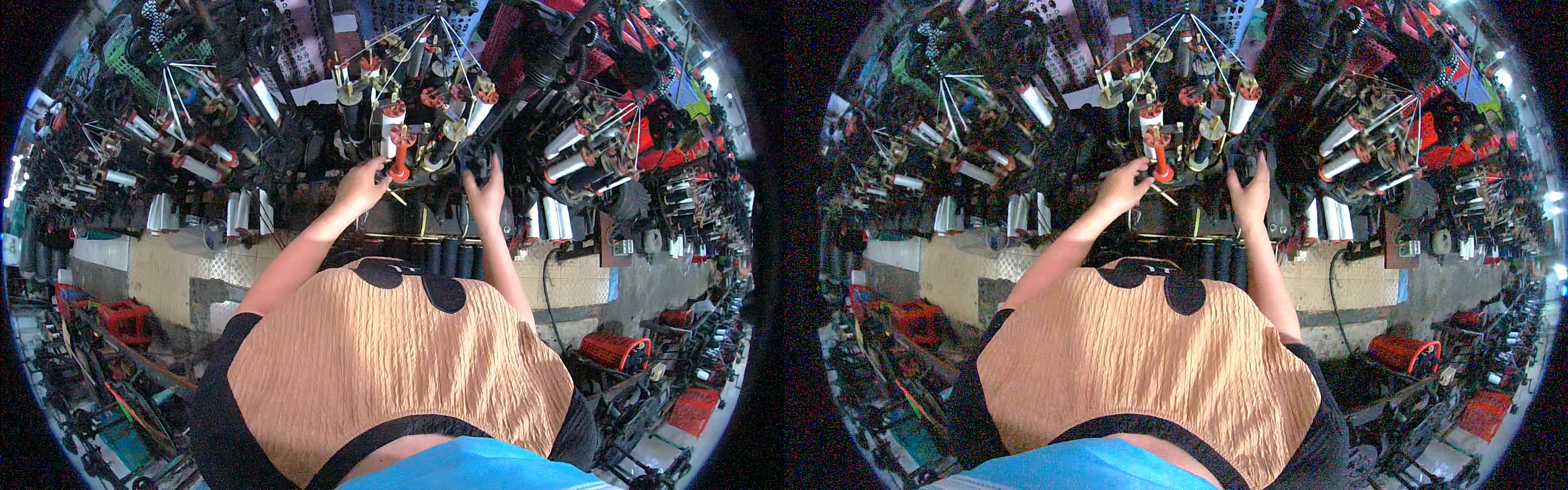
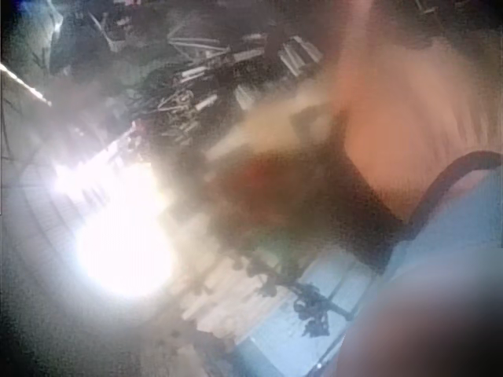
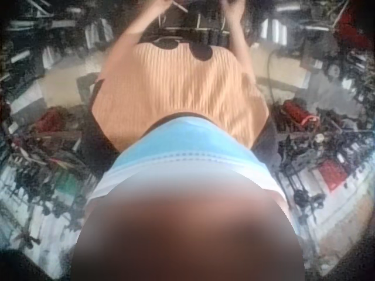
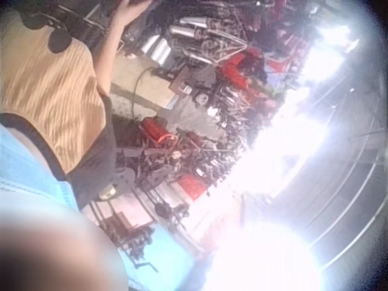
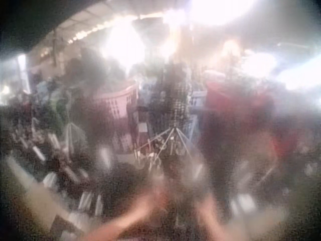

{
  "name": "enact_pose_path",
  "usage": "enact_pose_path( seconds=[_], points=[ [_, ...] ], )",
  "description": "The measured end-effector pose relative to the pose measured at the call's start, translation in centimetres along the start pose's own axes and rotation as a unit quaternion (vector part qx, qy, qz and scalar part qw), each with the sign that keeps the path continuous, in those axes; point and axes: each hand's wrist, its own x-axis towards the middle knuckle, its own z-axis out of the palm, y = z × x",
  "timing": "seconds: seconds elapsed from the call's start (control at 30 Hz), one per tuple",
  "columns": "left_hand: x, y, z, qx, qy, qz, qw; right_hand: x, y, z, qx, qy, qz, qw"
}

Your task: The person threads white yarn through the guides of a circular knitting machine, then handles a black yarn cone and threads it into the machine. They continue to adjust and thread multiple yarn strands through the machine's tensioners and guides.

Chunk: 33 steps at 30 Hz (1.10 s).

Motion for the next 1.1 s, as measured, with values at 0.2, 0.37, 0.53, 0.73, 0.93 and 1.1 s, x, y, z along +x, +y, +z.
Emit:
enact_pose_path(
  seconds=[0.2,0.37,0.53,0.73,0.93,1.1],
  points=[
    [2.2,1.1,2.2,0.058,-0.103,-0.049,0.992,4.3,-15.5,-0.9,-0.212,-0.270,-0.269,0.900],
    [3.2,6.1,-2.0,-0.221,0.053,0.002,0.974,6.2,-16.5,-4.5,0.050,-0.070,-0.345,0.935],
    [3.1,10.8,-8.1,-0.389,0.111,0.098,0.909,6.0,-6.7,-5.1,-0.033,-0.133,0.002,0.991],
    [-4.5,1.1,-7.2,-0.159,-0.350,-0.129,0.914,3.9,0.8,3.3,-0.188,-0.115,0.014,0.975],
    [-13.8,-12.1,1.9,0.086,-0.477,-0.183,0.856,4.2,2.3,6.2,-0.276,-0.141,-0.001,0.951],
    [-17.0,-15.7,5.2,0.009,-0.412,-0.196,0.890,1.3,2.8,4.1,-0.204,-0.067,-0.158,0.964]
  ],
)
